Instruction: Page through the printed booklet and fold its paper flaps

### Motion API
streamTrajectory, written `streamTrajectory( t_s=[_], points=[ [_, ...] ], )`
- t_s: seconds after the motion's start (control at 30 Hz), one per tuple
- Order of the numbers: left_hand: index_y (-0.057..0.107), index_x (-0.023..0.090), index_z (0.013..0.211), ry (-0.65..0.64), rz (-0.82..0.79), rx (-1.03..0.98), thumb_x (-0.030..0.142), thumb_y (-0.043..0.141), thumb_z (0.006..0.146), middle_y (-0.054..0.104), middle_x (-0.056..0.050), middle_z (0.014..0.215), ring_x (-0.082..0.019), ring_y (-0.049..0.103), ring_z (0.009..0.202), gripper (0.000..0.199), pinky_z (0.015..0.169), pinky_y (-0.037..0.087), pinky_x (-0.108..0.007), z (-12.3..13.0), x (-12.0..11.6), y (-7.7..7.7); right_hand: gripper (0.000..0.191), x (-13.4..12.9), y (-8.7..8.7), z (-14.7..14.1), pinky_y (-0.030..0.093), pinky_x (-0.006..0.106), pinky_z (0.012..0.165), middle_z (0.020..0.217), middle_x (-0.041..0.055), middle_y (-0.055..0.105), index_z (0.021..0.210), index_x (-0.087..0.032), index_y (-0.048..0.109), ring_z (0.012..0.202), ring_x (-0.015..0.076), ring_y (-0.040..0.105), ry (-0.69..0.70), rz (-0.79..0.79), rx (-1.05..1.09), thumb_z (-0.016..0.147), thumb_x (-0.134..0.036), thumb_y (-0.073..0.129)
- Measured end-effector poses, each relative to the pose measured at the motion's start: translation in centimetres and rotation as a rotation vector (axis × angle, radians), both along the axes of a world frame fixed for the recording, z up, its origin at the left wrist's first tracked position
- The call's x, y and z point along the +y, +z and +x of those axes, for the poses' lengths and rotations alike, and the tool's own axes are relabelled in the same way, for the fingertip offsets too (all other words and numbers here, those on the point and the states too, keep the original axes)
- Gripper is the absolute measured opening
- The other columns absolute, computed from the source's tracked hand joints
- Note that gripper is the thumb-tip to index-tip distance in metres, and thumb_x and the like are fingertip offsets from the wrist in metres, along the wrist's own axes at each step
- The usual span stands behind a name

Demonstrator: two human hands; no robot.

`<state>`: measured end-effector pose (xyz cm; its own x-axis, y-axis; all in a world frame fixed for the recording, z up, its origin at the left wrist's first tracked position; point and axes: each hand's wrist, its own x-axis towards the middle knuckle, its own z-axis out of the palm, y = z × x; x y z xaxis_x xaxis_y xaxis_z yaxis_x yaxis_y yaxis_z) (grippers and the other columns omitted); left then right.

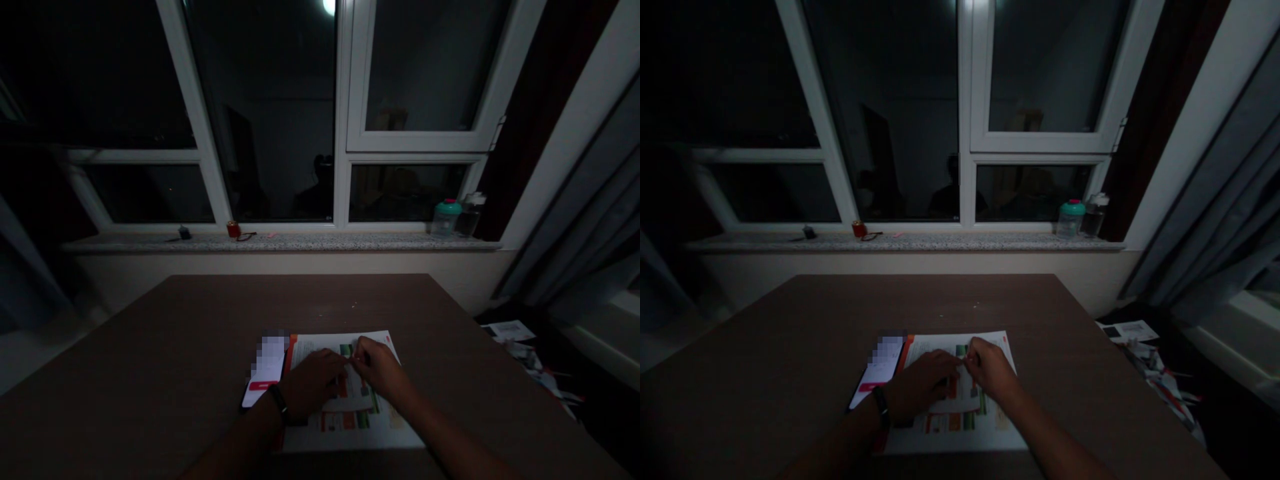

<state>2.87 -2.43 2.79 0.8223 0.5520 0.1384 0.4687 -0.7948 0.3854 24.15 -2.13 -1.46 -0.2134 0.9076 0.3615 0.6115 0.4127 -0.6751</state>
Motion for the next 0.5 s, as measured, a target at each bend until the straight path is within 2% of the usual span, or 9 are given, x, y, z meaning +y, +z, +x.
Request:
streamTrajectory(
  t_s=[0.13,0.3,0.5],
  points=[
    [0.055,0.025,0.122,0.040,0.004,0.011,0.016,0.059,0.088,0.051,-0.004,0.139,-0.025,0.043,0.127,0.035,0.106,0.032,-0.042,-0.3,0.2,-0.6,0.011,0.6,0.2,0.4,0.035,0.021,0.059,0.069,-0.0021,0.058,0.074,-0.020,0.052,0.064,0.0139,0.055,-0.016,0.012,0.012,0.081,-0.013,0.057],
    [0.043,0.027,0.136,0.155,-0.037,0.016,0.019,0.066,0.082,0.055,-0.006,0.127,-0.026,0.051,0.114,0.059,0.097,0.040,-0.041,-0.3,-0.2,-0.2,0.016,0.5,0.2,0.1,0.035,0.021,0.059,0.070,-0.0028,0.057,0.069,-0.020,0.051,0.064,0.0134,0.053,0.053,0.018,-0.012,0.074,-0.007,0.059],
    [0.051,0.028,0.124,0.151,-0.060,-0.002,0.008,0.060,0.079,0.058,-0.003,0.118,-0.023,0.053,0.108,0.050,0.094,0.040,-0.036,-0.1,-0.5,0.7,0.022,-0.7,0.3,-0.6,0.036,0.022,0.065,0.074,-0.0029,0.059,0.069,-0.020,0.050,0.072,0.0143,0.055,0.214,0.003,-0.023,0.067,-0.001,0.061]
  ],
)
